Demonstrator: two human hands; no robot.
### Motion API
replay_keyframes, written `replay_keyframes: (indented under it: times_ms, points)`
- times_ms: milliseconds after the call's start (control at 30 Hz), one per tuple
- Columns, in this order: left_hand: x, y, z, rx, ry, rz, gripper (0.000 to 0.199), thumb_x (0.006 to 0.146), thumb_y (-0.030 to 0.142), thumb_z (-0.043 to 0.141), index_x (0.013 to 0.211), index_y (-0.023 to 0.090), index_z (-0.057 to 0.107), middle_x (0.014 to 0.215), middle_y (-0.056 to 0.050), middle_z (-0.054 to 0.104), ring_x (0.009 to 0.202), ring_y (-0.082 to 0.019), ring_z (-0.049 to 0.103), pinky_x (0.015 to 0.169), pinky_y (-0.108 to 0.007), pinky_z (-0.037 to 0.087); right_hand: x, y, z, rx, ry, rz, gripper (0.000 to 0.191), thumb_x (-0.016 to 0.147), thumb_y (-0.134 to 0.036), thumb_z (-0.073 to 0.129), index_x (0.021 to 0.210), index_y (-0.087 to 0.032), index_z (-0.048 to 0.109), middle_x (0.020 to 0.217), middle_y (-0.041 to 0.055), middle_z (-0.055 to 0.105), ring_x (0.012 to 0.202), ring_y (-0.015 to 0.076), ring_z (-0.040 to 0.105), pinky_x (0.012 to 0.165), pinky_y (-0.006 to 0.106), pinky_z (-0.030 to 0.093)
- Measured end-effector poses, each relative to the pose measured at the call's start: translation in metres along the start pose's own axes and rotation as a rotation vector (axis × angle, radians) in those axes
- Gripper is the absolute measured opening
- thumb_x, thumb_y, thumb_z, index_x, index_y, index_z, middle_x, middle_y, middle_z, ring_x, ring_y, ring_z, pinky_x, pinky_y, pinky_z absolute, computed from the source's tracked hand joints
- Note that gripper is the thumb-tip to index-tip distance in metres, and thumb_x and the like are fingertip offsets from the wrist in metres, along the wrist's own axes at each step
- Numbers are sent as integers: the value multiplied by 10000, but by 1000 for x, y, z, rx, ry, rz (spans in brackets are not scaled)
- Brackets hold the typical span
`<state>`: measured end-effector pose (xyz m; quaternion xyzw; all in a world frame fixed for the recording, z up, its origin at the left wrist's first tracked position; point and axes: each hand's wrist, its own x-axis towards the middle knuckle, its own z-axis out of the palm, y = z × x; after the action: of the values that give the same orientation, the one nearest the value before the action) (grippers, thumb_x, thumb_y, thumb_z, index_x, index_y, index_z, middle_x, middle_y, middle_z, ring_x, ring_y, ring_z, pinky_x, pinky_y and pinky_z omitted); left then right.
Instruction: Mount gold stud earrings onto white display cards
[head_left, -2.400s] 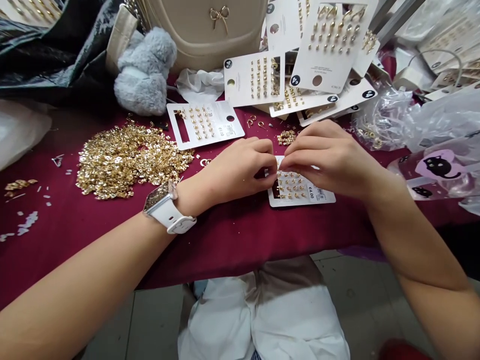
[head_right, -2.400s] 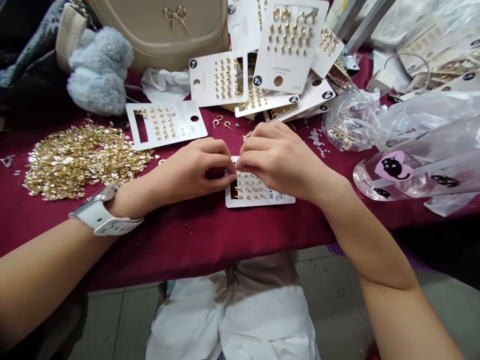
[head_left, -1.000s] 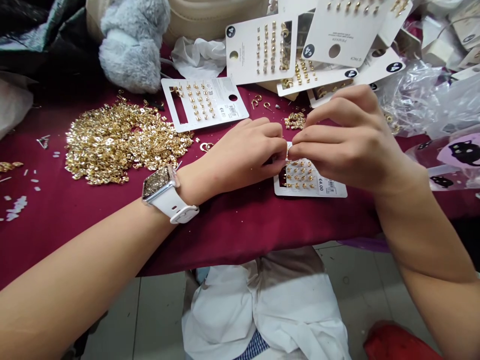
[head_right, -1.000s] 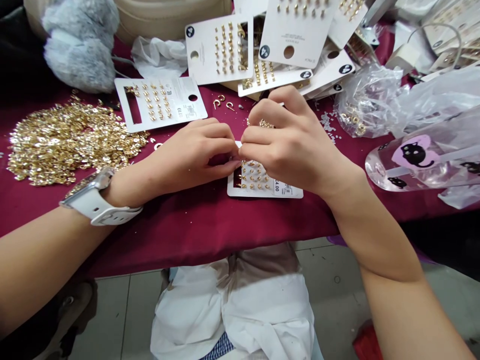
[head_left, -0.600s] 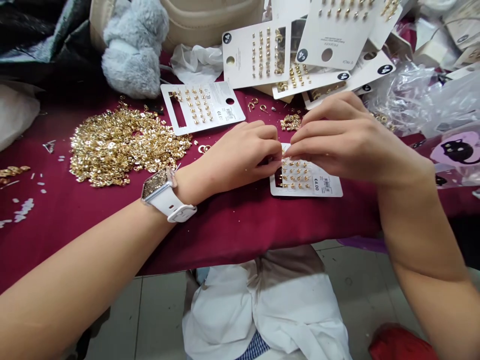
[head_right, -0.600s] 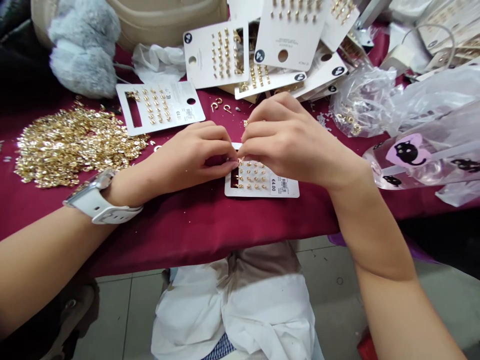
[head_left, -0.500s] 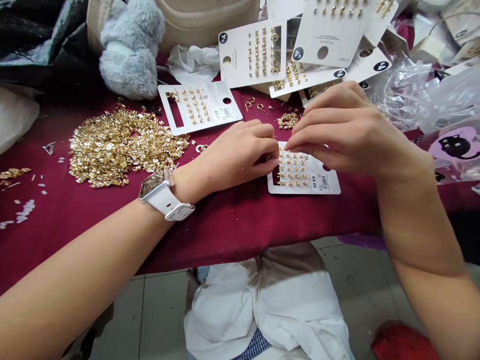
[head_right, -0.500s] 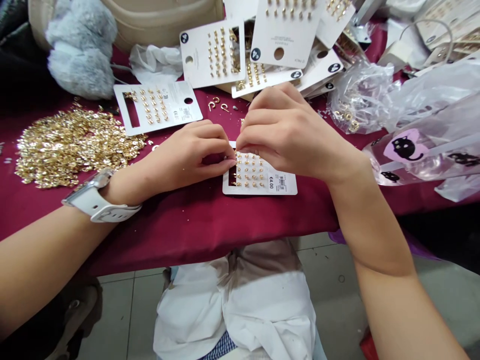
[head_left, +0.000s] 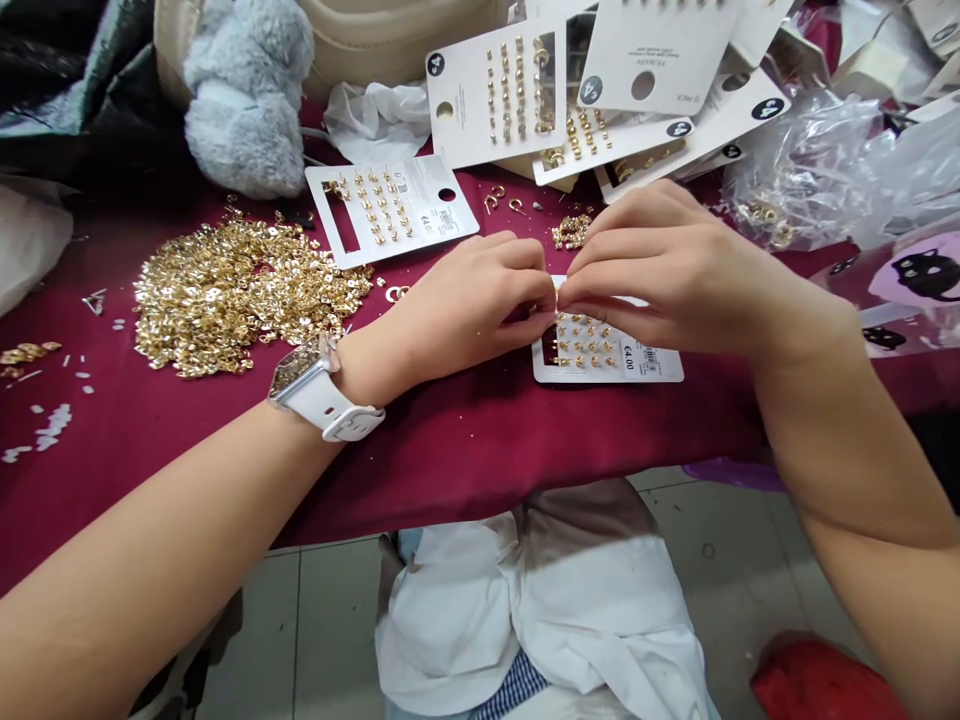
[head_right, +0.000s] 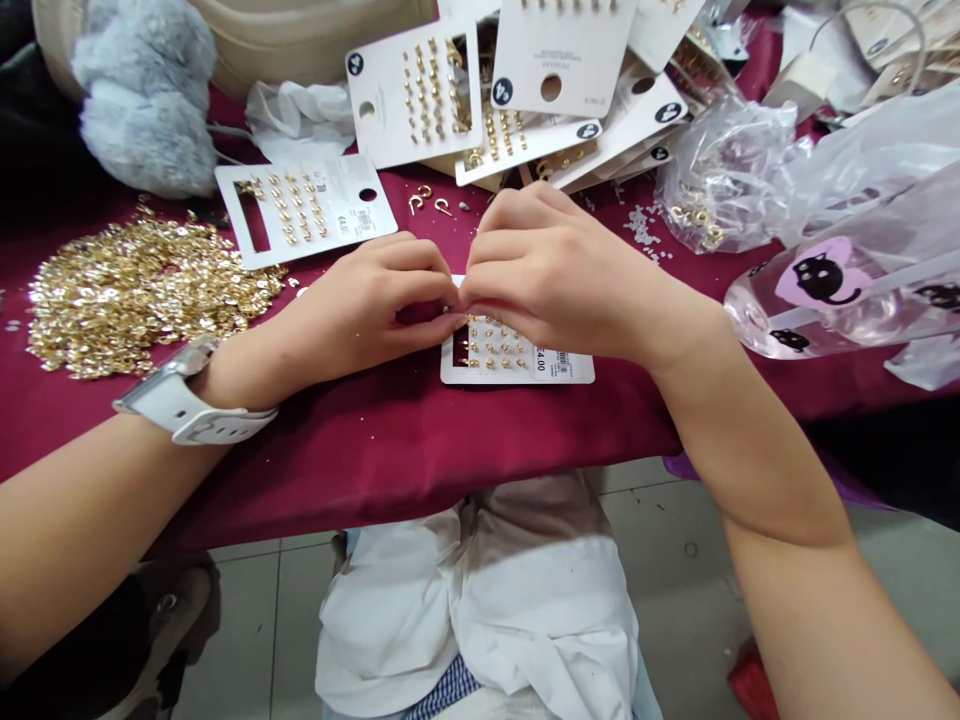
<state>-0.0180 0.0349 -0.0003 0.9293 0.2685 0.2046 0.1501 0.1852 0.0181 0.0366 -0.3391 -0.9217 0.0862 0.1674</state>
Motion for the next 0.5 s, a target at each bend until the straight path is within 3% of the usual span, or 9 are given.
replay_keyframes:
  times_ms: [167, 500]
  points:
    - [0, -1, 1, 22, -7, 18, 200, 882, 258, 493, 747, 191, 624, 813, -46, 567, 795, -188, 555, 773, -369, 472, -1, 1, 0, -65, 8, -6, 222, 913, -363, 517, 797, -284, 689, 878, 2, 689, 1038, 234, 587, 979, 462, 414]
    - [-2, -7, 7, 123, 71, 138, 198, 900, 254, 492, 771, 172, 618, 790, -35, 569, 774, -167, 552, 726, -324, 467, -3, 1, 1, -262, -59, -173, 344, 994, -296, 360, 882, -191, 668, 901, 20, 652, 1027, 183, 552, 912, 414, 467]
